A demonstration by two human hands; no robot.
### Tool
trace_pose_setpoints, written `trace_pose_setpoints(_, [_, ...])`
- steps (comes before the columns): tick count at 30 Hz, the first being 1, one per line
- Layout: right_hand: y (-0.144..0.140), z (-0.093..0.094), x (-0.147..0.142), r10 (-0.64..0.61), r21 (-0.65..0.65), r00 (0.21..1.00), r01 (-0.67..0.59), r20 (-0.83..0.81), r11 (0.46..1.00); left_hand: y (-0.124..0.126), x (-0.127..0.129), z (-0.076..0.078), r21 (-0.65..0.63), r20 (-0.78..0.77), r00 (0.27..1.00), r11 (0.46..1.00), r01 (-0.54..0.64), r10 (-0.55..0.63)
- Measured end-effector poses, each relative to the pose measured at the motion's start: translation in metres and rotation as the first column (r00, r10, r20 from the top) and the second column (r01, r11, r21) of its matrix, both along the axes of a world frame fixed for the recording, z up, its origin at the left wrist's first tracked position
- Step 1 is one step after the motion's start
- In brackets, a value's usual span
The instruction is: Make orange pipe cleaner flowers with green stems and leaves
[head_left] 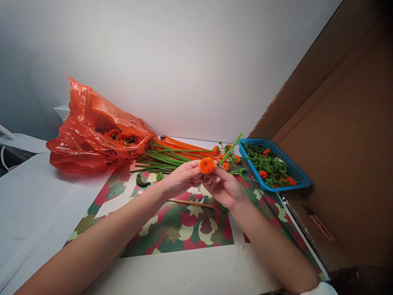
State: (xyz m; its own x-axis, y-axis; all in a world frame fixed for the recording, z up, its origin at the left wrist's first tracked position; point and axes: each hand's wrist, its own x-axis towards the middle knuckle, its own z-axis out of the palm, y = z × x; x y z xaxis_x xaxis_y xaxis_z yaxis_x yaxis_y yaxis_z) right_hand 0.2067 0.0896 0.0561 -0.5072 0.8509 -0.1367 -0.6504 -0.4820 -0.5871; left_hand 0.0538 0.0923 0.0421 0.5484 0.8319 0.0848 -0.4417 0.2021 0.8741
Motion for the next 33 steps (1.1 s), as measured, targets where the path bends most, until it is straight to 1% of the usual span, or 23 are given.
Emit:
trace_pose_setpoints(3, [-0.005,0.001,-0.002,-0.009,0.046,0.996,0.004,0.094,0.999,-0.001,0.003,0.0,0.054,-0.015,0.997,0.996,-0.071,0.072])
trace_pose_setpoints(5, [-0.006,0.002,-0.003,-0.028,0.07,0.988,0.017,0.154,0.997,-0.001,0.005,-0.001,0.095,-0.039,0.984,0.981,-0.17,0.175])
trace_pose_setpoints(6, [-0.005,0.003,-0.002,-0.043,0.083,0.983,0.028,0.177,0.996,-0.001,0.006,-0.001,0.125,-0.055,0.969,0.965,-0.231,0.24])
trace_pose_setpoints(8, [-0.002,0.004,-0.001,-0.083,0.113,0.974,0.06,0.211,0.992,0.001,0.006,-0.003,0.191,-0.109,0.918,0.914,-0.357,0.381])
trace_pose_setpoints(10, [0.003,0.003,0.001,-0.148,0.164,0.959,0.11,0.242,0.98,0.003,0.005,-0.005,0.243,-0.174,0.834,0.843,-0.479,0.524])
trace_pose_setpoints(12, [0.008,0.001,0.003,-0.251,0.272,0.921,0.17,0.298,0.947,0.006,0.003,-0.006,0.259,-0.217,0.763,0.79,-0.556,0.609])
trace_pose_setpoints(13, [0.01,0.0,0.004,-0.318,0.35,0.887,0.196,0.335,0.916,0.008,0.001,-0.006,0.258,-0.224,0.745,0.775,-0.577,0.628])
trace_pose_setpoints(14, [0.012,-0.002,0.005,-0.391,0.438,0.841,0.212,0.373,0.873,0.009,0.0,-0.005,0.259,-0.226,0.736,0.768,-0.586,0.638])
trace_pose_setpoints(16, [0.015,-0.007,0.008,-0.541,0.614,0.724,0.206,0.428,0.762,0.01,-0.003,-0.003,0.277,-0.238,0.73,0.765,-0.581,0.641])
trace_pose_setpoints(18, [0.018,-0.013,0.011,-0.672,0.764,0.607,0.158,0.425,0.626,0.011,-0.004,0.0,0.295,-0.27,0.725,0.771,-0.564,0.633])
trace_pose_setpoints(19, [0.019,-0.016,0.012,-0.724,0.823,0.561,0.125,0.402,0.554,0.01,-0.004,0.001,0.289,-0.282,0.73,0.781,-0.554,0.623])
trace_pose_setpoints(21, [0.021,-0.021,0.015,-0.793,0.901,0.496,0.05,0.353,0.432,0.009,-0.004,0.003,0.251,-0.295,0.754,0.809,-0.532,0.587])
trace_pose_setpoints(22, [0.022,-0.024,0.016,-0.812,0.922,0.475,0.008,0.338,0.388,0.009,-0.003,0.003,0.231,-0.3,0.768,0.824,-0.517,0.566])
trace_pose_setpoints(23, [0.023,-0.026,0.017,-0.826,0.933,0.456,-0.032,0.332,0.358,0.008,-0.002,0.003,0.214,-0.306,0.782,0.84,-0.499,0.543])
trace_pose_setpoints(25, [0.024,-0.029,0.018,-0.84,0.943,0.43,-0.104,0.33,0.317,0.007,-0.001,0.002,0.184,-0.318,0.807,0.867,-0.462,0.498])
trace_pose_setpoints(27, [0.024,-0.031,0.018,-0.842,0.946,0.432,-0.156,0.323,0.283,0.006,0.0,0.0,0.148,-0.316,0.833,0.891,-0.43,0.454])
trace_pose_setpoints(28, [0.024,-0.031,0.018,-0.838,0.946,0.44,-0.169,0.322,0.275,0.007,0.001,0.0,0.133,-0.308,0.846,0.9,-0.416,0.436])
trace_pose_setpoints(29, [0.024,-0.031,0.018,-0.831,0.945,0.449,-0.172,0.327,0.278,0.007,0.0,-0.001,0.127,-0.298,0.856,0.906,-0.403,0.423])
trace_pose_setpoints(30, [0.024,-0.031,0.018,-0.822,0.942,0.46,-0.164,0.336,0.294,0.008,0.0,-0.002,0.129,-0.289,0.865,0.912,-0.389,0.41])
trace_pose_setpoints(33, [0.023,-0.029,0.016,-0.789,0.925,0.492,-0.103,0.368,0.367,0.01,-0.001,-0.004,0.15,-0.286,0.885,0.929,-0.338,0.368])
